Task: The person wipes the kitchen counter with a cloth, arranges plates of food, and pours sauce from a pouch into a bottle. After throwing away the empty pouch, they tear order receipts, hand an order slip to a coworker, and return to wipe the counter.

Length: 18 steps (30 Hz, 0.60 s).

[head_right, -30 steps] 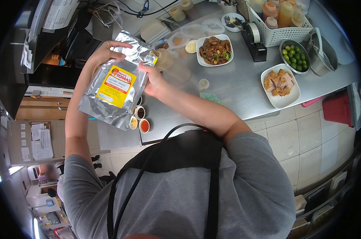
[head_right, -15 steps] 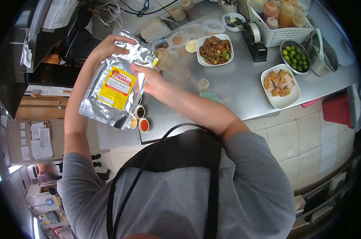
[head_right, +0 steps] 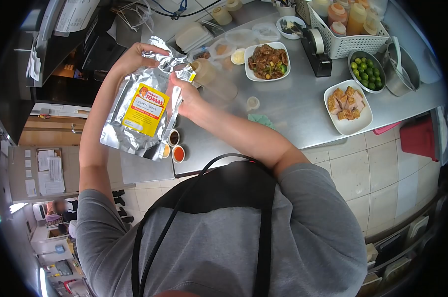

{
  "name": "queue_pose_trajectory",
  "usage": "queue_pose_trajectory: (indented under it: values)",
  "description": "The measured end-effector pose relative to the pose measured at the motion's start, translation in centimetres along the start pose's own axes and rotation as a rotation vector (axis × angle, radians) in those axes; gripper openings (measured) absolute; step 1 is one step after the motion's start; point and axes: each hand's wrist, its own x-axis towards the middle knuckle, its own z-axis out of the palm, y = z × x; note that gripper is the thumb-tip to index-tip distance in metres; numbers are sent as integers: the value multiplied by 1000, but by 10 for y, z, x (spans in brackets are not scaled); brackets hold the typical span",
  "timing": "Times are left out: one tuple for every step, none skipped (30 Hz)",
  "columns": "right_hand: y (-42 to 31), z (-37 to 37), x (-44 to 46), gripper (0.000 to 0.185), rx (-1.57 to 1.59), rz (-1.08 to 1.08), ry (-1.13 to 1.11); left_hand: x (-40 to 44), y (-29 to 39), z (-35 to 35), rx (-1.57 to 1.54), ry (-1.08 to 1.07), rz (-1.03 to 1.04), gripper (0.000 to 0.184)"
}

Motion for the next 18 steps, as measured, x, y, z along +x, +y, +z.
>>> queue_pose_trajectory:
  values:
    - [0, -3, 2, 18, -15, -4, -22, -1, 1, 0, -1, 1, -2, 34]
    - [0, -3, 2, 20, -31, -8, -44, -1, 2, 0, -3, 1, -4, 34]
    - [0, -3, 1, 20, -31, -8, -43, -2, 2, 1, -4, 1, -3, 34]
    - [-1, -3, 1, 23, -34, -19, -44, -2, 2, 1, 5, 8, 0, 34]
    - [-2, -1, 0, 26, -36, -29, -45, -2, 2, 1, 14, 14, 2, 34]
    - [-2, 0, -2, 26, -36, -29, -45, -2, 3, 2, 14, 14, 2, 34]
    - [-3, 1, -4, 27, -38, -44, -44, -2, 3, 2, 12, 21, 7, 34]
    - [-3, 2, -6, 28, -40, -59, -43, -3, 4, 2, 10, 28, 12, 34]
    - [-3, 1, -5, 28, -40, -59, -42, -4, 4, 3, 10, 28, 12, 34]
    - [-3, -2, -3, 25, -18, -71, -51, -4, 5, 3, 6, 32, 1, 34]
    - [-4, -6, 0, 23, 4, -82, -61, -5, 6, 4, 2, 36, -9, 34]
    - [-7, -14, 8, 23, 4, -82, -61, -5, 6, 4, 2, 36, -9, 34]
    - [-11, -22, 17, 21, -29, -62, -77, -4, 5, 3, 29, 28, 20, 34]
    - [-15, -22, 18, 19, -61, -42, -93, -4, 4, 4, 57, 21, 49, 34]
    - [-17, -22, 18, 19, -61, -42, -94, -4, 4, 4, 57, 21, 49, 34]
    - [-18, -22, 17, 17, -65, -26, -109, -4, 4, 3, -15, 30, 12, 33]
    - [-19, -21, 16, 15, -69, -10, -124, -5, 5, 4, -86, 39, -26, 33]
    - [-20, -22, 16, 15, -68, -10, -123, -4, 7, 5, -87, 37, -27, 33]
